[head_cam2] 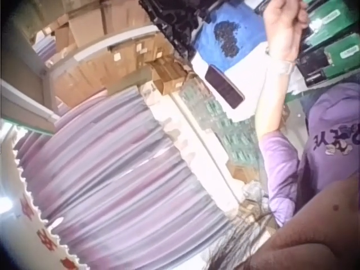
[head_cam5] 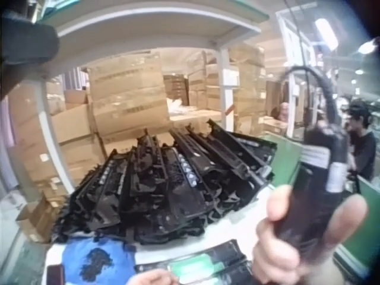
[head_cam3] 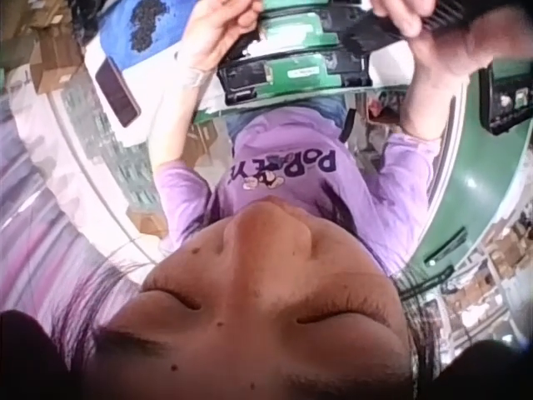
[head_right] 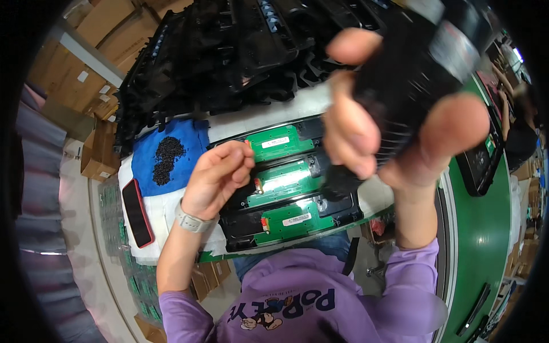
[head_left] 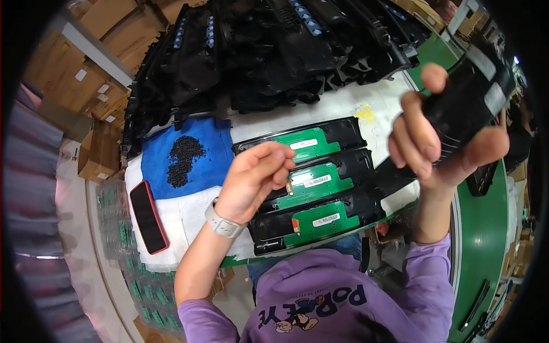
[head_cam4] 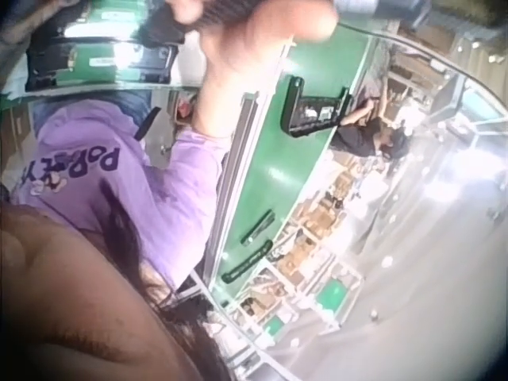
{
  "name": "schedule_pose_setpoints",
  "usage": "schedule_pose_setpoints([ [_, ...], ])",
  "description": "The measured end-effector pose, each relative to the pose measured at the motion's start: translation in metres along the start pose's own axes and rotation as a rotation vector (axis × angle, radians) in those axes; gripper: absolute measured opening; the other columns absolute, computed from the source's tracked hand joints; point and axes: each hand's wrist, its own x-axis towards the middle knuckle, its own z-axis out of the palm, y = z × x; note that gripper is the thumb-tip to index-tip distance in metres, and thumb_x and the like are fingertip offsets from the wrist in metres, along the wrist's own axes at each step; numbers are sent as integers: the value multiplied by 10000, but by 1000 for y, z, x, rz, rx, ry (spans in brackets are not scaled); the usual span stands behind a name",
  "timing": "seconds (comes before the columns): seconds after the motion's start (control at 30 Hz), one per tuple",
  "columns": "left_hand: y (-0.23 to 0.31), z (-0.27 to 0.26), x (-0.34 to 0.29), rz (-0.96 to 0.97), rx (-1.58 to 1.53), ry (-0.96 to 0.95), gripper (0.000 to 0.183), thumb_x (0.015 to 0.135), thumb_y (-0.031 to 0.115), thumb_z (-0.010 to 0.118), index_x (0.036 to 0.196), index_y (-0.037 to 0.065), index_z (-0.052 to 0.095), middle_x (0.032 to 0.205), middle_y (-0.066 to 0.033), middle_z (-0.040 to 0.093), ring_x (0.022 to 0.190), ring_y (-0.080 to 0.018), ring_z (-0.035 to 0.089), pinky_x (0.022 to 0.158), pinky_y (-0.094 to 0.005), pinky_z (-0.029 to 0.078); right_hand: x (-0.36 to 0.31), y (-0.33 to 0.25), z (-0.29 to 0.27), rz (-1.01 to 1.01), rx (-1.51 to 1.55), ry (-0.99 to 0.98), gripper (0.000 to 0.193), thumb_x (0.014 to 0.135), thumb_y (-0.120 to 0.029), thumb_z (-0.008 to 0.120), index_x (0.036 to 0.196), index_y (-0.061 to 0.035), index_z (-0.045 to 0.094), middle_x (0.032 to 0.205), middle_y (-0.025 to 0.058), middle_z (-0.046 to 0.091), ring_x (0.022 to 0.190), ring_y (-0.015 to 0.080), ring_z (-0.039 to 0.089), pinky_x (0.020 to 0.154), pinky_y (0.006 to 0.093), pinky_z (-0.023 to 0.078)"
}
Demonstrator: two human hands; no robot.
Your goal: Installing electronic chips and securing them with screws on plastic housings using an electric screwdriver.
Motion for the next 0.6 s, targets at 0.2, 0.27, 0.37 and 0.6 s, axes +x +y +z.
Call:
schedule_pose_setpoints([
  [0.2,-5,-4,-3,48,-131,-17,188,887,150,529,973,-15,552,810,-48,567,594,-68,432,547,-196,369,53,4,19,-36,-43,-140,659,747,-561,600,1141,-79,381,635,-38,467,473,78,472,580,248,422],
  [0.27,-7,-10,-5,65,-143,6,196,890,153,525,977,-20,553,811,-52,569,593,-69,431,540,-197,364,63,10,18,-66,-99,-192,576,776,-521,598,1108,-92,404,648,-39,470,503,84,479,605,255,421],
  [0.37,-10,-13,-11,70,-104,56,207,891,153,523,984,-29,558,813,-62,575,588,-71,436,538,-197,367,63,26,14,-144,-36,-215,560,787,-516,580,1102,-87,406,657,-35,470,509,86,481,616,259,423],
  [0.6,-13,-8,-9,61,20,141,195,866,91,552,1004,-44,581,826,-101,606,590,-83,507,585,-212,439,59,45,3,-186,71,-131,548,799,-519,555,1095,-81,409,674,-27,476,520,90,483,627,262,421],
])
